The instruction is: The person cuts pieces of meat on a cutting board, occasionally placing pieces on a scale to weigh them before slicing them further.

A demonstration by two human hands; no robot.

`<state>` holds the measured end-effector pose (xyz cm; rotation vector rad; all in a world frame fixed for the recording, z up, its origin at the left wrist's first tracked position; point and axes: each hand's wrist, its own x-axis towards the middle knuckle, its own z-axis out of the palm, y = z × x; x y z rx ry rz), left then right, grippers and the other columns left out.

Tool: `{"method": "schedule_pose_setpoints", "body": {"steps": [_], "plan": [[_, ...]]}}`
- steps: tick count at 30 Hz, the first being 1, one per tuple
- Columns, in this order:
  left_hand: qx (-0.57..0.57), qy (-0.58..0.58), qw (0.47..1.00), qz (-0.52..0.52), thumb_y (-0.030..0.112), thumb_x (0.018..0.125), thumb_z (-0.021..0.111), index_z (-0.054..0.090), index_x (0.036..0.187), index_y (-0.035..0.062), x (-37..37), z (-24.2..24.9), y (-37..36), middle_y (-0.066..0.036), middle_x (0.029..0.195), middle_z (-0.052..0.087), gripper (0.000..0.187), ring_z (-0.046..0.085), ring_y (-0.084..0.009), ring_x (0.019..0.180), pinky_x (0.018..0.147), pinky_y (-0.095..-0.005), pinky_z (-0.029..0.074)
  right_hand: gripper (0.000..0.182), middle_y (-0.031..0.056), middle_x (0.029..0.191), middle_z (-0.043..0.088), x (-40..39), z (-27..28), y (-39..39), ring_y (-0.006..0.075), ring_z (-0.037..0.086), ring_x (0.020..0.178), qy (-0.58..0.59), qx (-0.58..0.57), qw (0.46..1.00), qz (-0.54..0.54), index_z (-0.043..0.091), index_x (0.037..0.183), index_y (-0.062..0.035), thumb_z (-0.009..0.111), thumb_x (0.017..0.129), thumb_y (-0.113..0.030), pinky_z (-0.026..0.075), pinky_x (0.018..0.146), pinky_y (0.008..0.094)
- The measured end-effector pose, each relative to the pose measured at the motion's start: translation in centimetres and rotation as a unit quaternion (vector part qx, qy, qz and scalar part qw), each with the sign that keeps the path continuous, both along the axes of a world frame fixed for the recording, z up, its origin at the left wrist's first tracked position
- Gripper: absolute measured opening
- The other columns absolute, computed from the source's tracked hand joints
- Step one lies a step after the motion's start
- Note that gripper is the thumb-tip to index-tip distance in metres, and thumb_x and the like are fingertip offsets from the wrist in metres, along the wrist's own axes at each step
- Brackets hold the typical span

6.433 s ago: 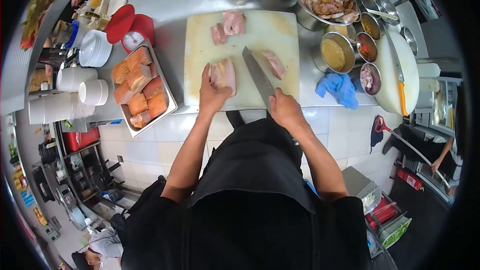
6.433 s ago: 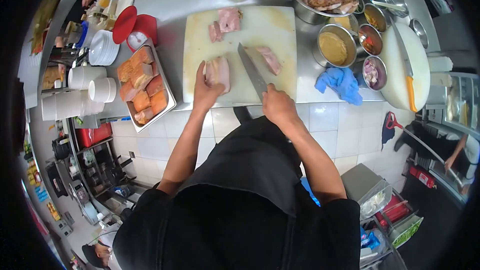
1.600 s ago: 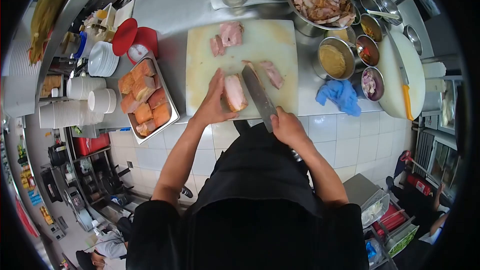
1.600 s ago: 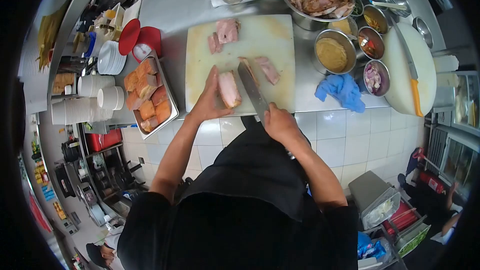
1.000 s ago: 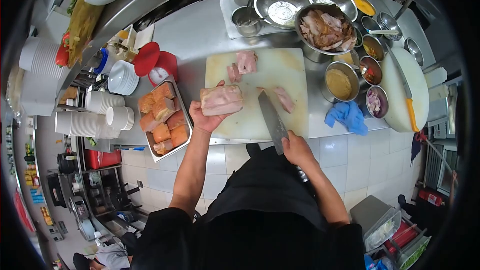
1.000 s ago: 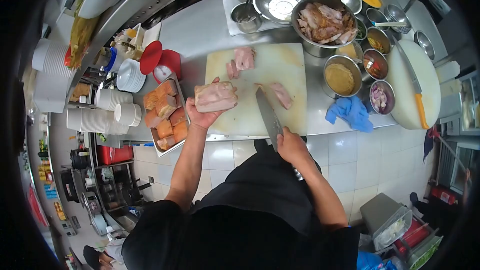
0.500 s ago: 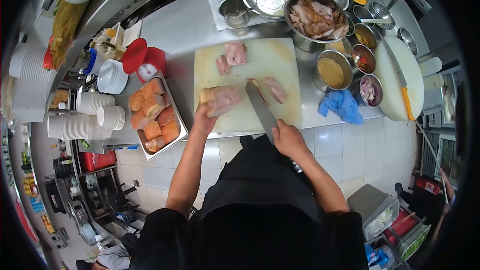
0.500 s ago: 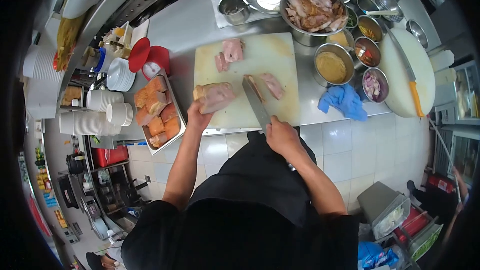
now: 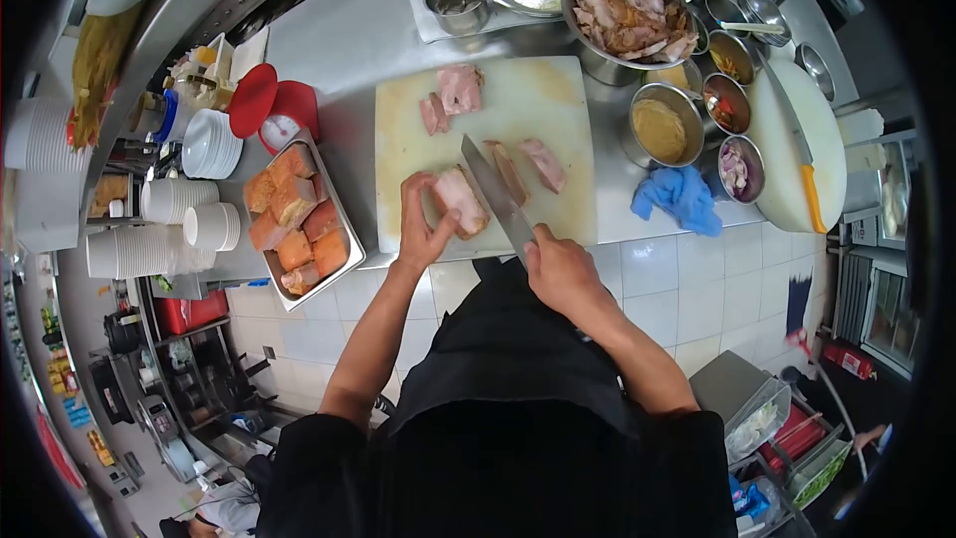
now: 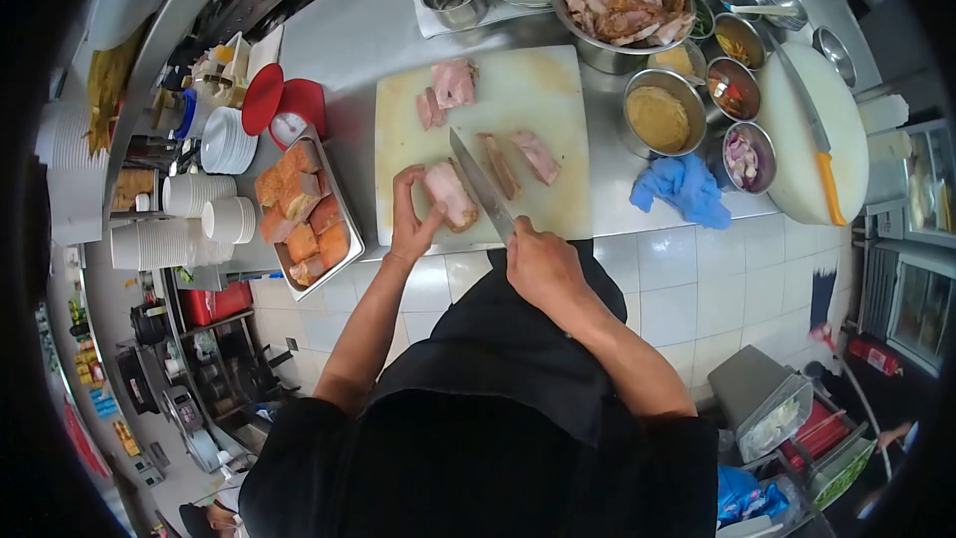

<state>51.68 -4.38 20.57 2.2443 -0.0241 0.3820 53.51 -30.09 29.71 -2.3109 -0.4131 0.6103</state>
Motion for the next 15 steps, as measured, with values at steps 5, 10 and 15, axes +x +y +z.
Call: {"method": "schedule_pose_setpoints", "body": {"steps": [5,10,15], "plan": [[-0.027,0.009,0.999,-0.016,0.008,0.065,0.064,0.051,0.112,0.0027,2.6,2.0,-1.5,-0.018,0.109,0.046,0.05,0.044,-0.0361,0.11,0.096,-0.0414,0.039,0.019,0.0256,0.072,0.063,1.2,0.8,0.0,0.0446,0.064,0.072,-0.022,-0.017,0.999,0.046,0.052,0.095,0.0022,0.049,0.093,-0.017,0.051,0.068,0.0526],[0.033,0.02,0.999,-0.001,0.008,0.061,0.064,0.054,0.103,0.003,3.1,0.3,-1.8,-0.017,0.104,0.044,0.044,0.045,-0.0342,0.101,0.091,-0.0406,0.041,0.019,0.0256,0.074,0.064,2.0,1.7,0.1,0.0447,0.064,0.072,0.007,-0.024,0.996,0.082,0.052,0.095,0.0035,0.049,0.093,-0.015,0.051,0.069,0.0521],[0.026,0.015,1.0,0.007,0.009,0.059,0.066,0.054,0.098,0.0035,3.1,0.0,-1.8,-0.017,0.102,0.042,0.041,0.043,-0.0335,0.1,0.089,-0.0413,0.04,0.018,0.0269,0.075,0.064,2.3,2.4,0.4,0.0439,0.065,0.075,0.051,-0.062,0.991,0.111,0.05,0.097,0.0054,0.049,0.091,-0.012,0.052,0.071,0.0519]]}}
